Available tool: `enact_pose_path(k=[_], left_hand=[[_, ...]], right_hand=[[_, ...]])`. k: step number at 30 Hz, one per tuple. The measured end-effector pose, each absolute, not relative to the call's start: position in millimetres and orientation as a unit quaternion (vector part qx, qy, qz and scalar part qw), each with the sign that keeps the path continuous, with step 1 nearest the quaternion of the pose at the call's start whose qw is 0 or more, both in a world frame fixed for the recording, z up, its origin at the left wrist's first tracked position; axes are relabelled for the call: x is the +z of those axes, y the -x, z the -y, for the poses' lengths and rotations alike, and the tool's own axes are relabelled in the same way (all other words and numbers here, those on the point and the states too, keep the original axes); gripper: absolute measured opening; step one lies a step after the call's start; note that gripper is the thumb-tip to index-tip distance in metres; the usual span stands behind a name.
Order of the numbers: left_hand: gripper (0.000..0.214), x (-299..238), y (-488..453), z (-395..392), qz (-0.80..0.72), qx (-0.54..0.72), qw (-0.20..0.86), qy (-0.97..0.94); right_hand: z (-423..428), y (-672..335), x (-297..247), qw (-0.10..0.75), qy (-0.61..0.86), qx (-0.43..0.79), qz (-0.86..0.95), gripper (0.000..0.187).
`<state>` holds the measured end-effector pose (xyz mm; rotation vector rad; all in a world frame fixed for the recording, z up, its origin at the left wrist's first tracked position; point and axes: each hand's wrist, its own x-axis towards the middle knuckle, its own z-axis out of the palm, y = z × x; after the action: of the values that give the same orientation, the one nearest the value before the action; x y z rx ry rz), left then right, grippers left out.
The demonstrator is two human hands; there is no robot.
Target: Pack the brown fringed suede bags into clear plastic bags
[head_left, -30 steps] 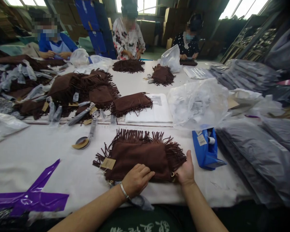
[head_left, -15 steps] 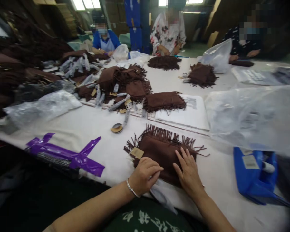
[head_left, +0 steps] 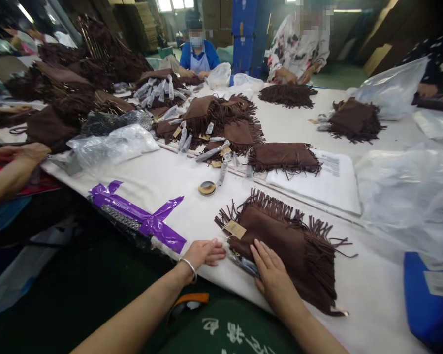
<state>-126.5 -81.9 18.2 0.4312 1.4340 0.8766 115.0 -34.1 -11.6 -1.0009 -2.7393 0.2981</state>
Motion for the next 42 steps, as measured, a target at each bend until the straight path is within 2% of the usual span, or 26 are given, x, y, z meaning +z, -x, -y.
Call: enact_pose_path(k=[5,8,11,13,16,21,24,26,29,31,33,35,37,42], left_hand=[[0.061,17.1,111.5,80.6,-0.528,0.402,0.735,-0.14],[0.058,11.6,90.0,70.4,-0.429,0.461,0.772,-0.086],[0.056,10.2,71.1,57.3,-0.349,0.536,0.768,-0.036],[0.063,12.5,64.6,51.1,-0.325,0.557,0.764,-0.015],[0.07,16.3,62.2,48.5,-0.325,0.563,0.76,-0.015],[0.066,11.5,61.3,53.0,-0.266,0.599,0.755,0.006],[0.064,7.2,61.3,54.8,-0.2,0.615,0.763,0.016],[0.064,7.0,62.5,54.7,-0.173,0.611,0.772,0.021],[0.066,9.4,64.6,52.9,-0.15,0.599,0.786,0.029],[0.067,11.1,65.2,51.5,-0.142,0.595,0.791,0.033],[0.068,11.6,65.2,50.7,-0.141,0.593,0.792,0.035],[0.071,10.7,65.7,49.9,-0.144,0.59,0.794,0.032],[0.073,8.6,67.2,47.9,-0.147,0.583,0.799,0.023],[0.078,1.8,70.6,29.8,-0.151,0.546,0.824,0.002]], right_hand=[[21.3,-122.6,-1.7,0.091,0.334,0.166,0.923,0.07],[18.2,-129.8,13.7,0.109,0.323,0.237,0.91,0.069],[16.1,-135.0,28.7,0.102,0.329,0.319,0.883,0.059],[10.7,-129.6,34.8,0.118,0.371,0.36,0.848,0.051],[-3.9,-100.7,33.1,0.163,0.446,0.351,0.807,0.047],[-24.1,-40.2,24.7,0.218,0.471,0.331,0.788,0.046],[-25.5,-46.7,31.0,0.213,0.493,0.401,0.743,0.044],[-22.2,-71.2,36.7,0.177,0.509,0.434,0.722,0.045],[-7.7,-108.7,41.4,0.12,0.529,0.34,0.768,0.051],[9.2,-118.1,40.6,0.114,0.505,0.216,0.828,0.064],[27.5,-113.4,36.2,0.106,0.439,0.145,0.88,0.08],[40.6,-103.2,28.7,0.078,0.383,0.132,0.911,0.086],[44.8,-97.5,18.9,0.067,0.357,0.124,0.923,0.083],[34.3,-114.2,-2.0,0.096,0.309,0.103,0.941,0.08]])
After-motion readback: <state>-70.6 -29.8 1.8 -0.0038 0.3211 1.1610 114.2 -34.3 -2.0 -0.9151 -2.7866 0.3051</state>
